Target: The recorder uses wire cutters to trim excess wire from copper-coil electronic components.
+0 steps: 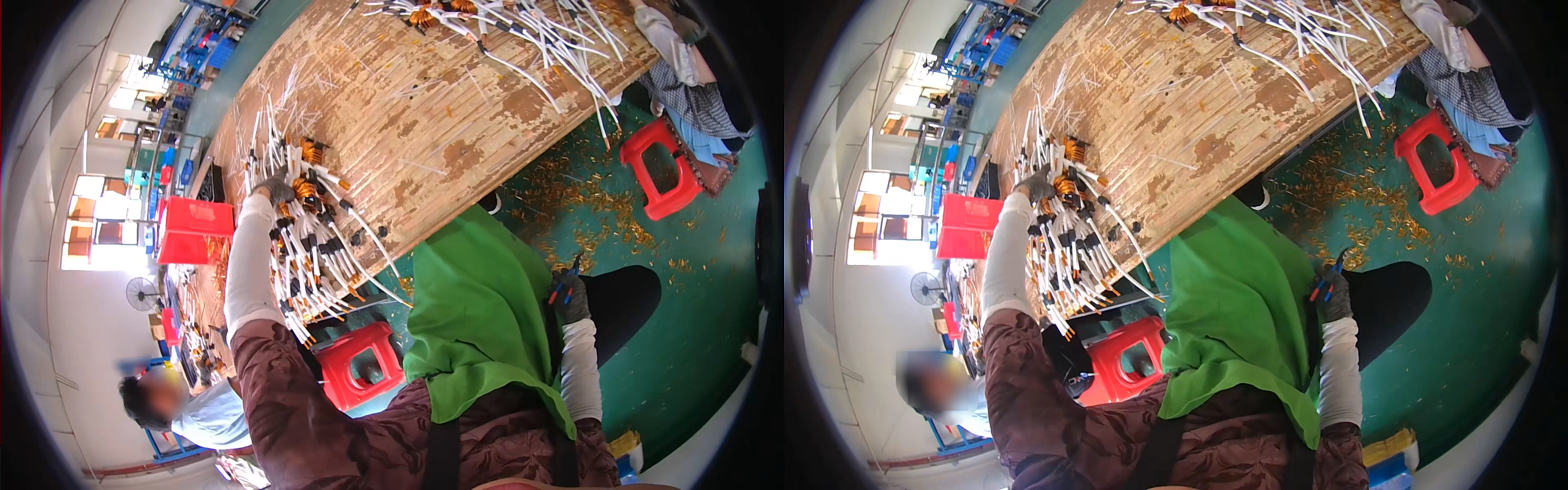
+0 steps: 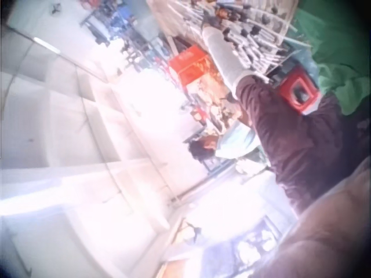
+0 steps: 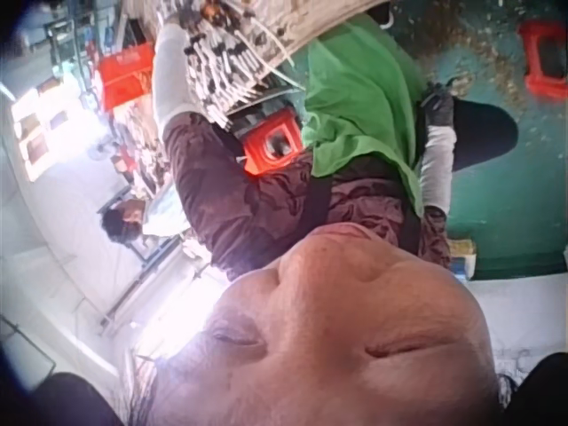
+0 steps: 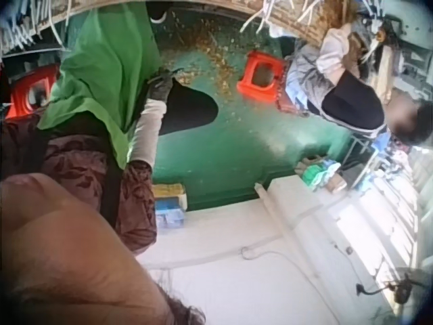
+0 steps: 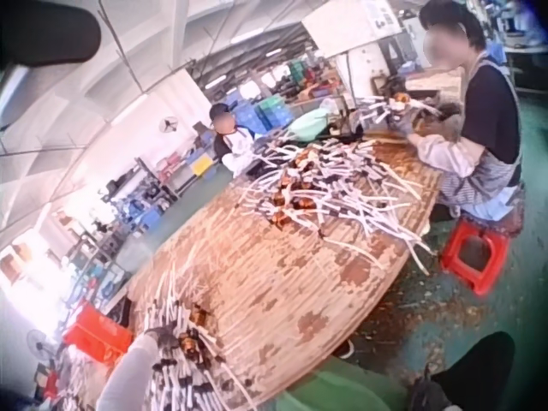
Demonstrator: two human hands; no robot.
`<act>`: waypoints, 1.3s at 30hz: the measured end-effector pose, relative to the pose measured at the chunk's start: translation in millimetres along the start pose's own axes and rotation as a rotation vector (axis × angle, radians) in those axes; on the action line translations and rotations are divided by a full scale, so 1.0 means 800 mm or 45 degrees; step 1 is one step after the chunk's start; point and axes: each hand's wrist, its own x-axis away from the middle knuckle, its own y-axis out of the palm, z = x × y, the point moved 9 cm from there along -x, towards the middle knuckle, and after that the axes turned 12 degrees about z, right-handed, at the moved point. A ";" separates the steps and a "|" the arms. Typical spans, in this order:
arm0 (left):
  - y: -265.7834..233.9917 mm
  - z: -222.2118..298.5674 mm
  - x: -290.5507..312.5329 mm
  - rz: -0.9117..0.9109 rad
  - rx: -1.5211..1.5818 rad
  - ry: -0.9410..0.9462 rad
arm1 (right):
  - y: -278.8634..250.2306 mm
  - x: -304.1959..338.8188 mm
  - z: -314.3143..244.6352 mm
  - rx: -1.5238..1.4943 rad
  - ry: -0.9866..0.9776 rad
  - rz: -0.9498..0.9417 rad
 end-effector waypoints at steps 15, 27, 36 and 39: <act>-0.157 0.174 0.091 0.265 1.917 0.428 | 0.017 0.009 -0.008 0.175 -0.003 0.155; 0.092 0.284 0.079 0.216 2.546 -0.022 | 0.026 0.034 0.000 0.175 0.132 0.146; -0.023 0.338 0.185 0.689 0.769 0.982 | 0.012 -0.011 -0.003 0.086 0.022 0.095; -0.025 0.434 0.271 0.701 0.668 1.560 | 0.018 0.028 -0.056 0.086 -0.308 0.198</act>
